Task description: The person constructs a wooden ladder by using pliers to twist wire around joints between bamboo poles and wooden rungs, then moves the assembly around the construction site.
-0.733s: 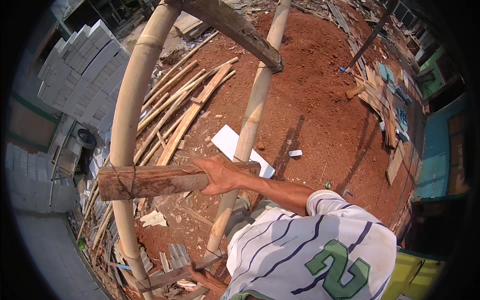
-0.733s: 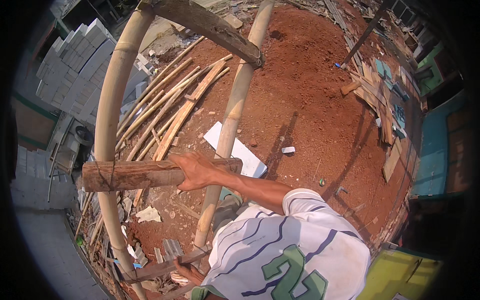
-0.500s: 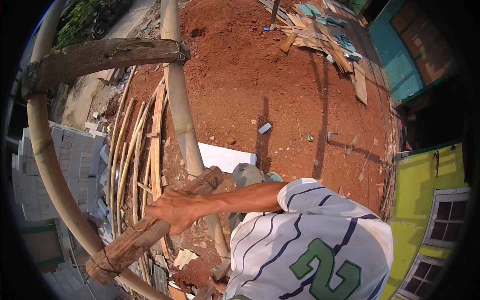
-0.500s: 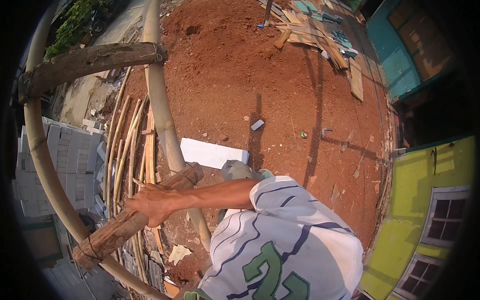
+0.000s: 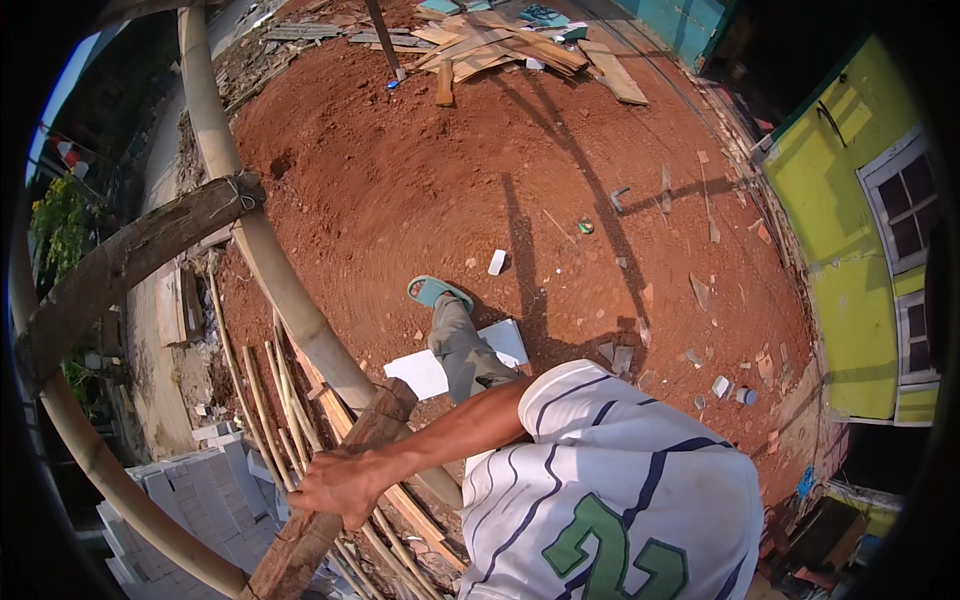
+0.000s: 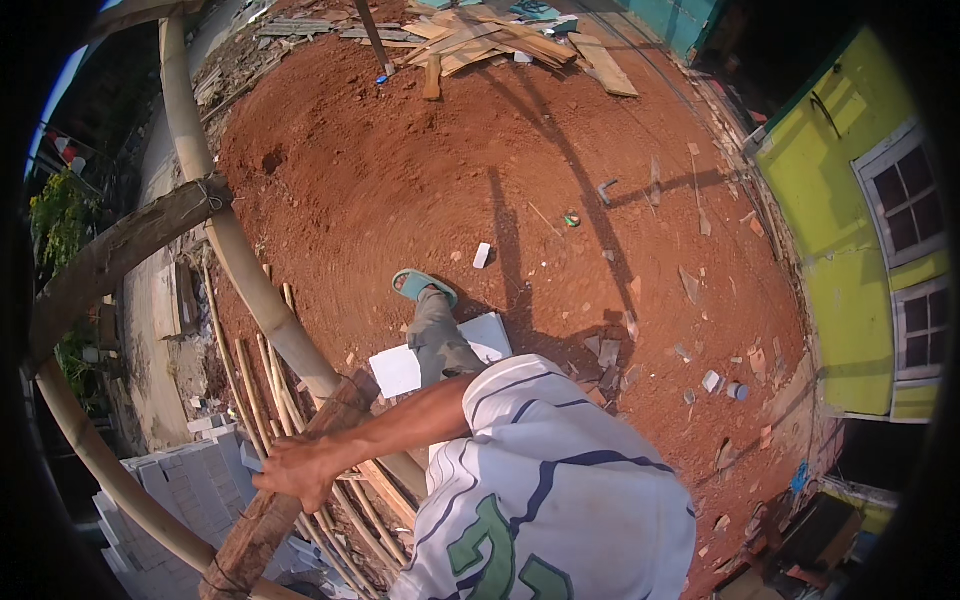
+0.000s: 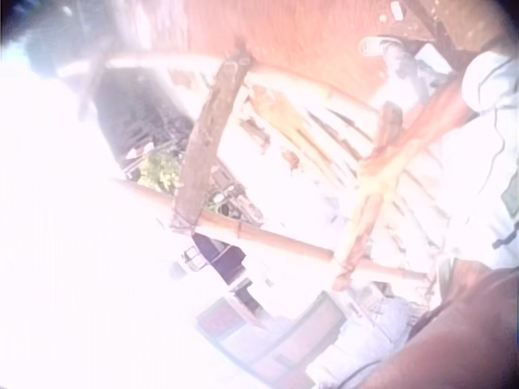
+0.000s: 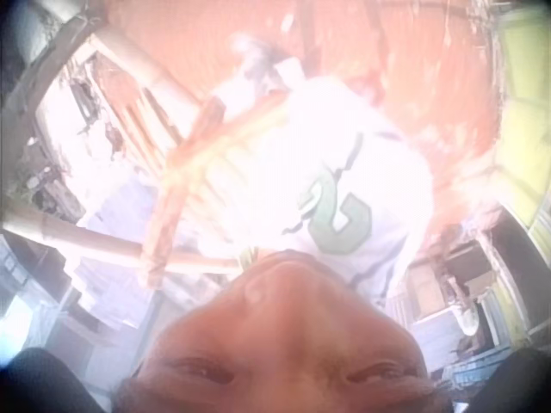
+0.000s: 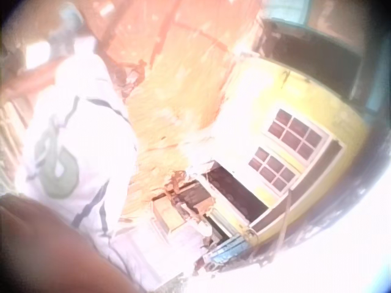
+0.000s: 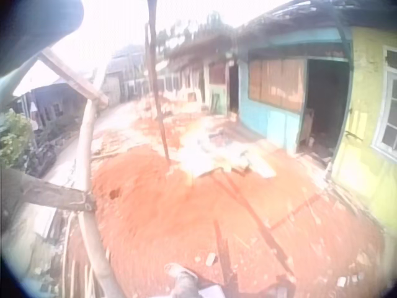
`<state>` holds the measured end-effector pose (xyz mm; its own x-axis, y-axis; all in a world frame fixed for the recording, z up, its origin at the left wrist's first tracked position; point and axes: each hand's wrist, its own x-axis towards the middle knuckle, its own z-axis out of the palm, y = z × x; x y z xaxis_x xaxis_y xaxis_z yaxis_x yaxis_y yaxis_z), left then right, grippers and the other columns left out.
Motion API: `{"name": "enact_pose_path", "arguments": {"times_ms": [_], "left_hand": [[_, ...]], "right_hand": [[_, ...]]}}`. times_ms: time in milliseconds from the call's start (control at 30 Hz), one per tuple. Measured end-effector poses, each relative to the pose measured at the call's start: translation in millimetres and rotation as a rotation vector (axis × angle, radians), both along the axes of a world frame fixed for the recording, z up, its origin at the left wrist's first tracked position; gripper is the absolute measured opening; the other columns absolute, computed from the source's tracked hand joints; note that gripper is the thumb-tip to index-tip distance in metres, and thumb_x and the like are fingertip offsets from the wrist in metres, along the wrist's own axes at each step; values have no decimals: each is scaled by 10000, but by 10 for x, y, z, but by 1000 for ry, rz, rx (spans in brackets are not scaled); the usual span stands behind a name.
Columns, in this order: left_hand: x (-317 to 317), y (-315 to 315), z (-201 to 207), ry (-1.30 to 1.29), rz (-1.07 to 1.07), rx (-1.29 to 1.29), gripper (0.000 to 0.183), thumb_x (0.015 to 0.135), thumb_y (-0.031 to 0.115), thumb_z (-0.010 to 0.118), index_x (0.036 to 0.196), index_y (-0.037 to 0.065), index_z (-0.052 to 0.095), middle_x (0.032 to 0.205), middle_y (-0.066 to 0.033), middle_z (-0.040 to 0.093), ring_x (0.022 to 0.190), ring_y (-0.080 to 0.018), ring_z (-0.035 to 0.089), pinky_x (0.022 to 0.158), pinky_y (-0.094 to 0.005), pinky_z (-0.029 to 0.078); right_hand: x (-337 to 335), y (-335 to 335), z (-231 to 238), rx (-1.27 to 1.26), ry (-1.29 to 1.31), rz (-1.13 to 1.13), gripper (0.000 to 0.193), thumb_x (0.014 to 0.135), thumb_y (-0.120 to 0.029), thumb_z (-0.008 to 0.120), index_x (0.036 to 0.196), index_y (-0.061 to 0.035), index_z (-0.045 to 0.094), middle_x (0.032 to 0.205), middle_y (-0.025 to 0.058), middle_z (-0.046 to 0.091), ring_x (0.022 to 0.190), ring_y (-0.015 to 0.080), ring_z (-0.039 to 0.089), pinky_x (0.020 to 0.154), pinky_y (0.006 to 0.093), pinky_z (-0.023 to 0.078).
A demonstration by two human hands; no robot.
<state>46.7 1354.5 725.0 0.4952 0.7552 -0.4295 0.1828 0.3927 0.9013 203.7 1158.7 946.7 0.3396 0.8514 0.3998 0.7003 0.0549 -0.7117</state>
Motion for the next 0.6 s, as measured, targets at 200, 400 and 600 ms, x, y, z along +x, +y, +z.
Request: {"name": "enact_pose_path", "arguments": {"times_ms": [200, 400, 600], "left_hand": [[977, 265, -79, 81, -126, -15, 374, 762, -22, 661, 1107, 12, 520, 947, -92, 595, 843, -226, 597, 773, -357, 494], [2139, 651, -129, 190, -215, -24, 391, 763, -28, 655, 1126, 6, 512, 964, -104, 597, 854, -234, 601, 777, -362, 498], [2908, 1042, -107, 261, -264, -24, 409, 765, -33, 650, 1145, 1, 503, 980, -115, 598, 865, -243, 605, 780, -366, 502]], "right_hand": [[896, 267, -128, -96, 80, -44, 491, 464, -193, 736, 852, 41, 547, 724, 204, 619, 726, 389, 638, 701, 471, 514], [2206, 637, -481, -102, 172, -61, 485, 490, -146, 716, 880, 17, 477, 716, 132, 525, 671, 315, 530, 712, 453, 453], [2978, 712, -677, -120, 372, -248, 509, 502, -61, 641, 971, 71, 497, 817, 194, 554, 793, 349, 568, 780, 461, 449]]}}
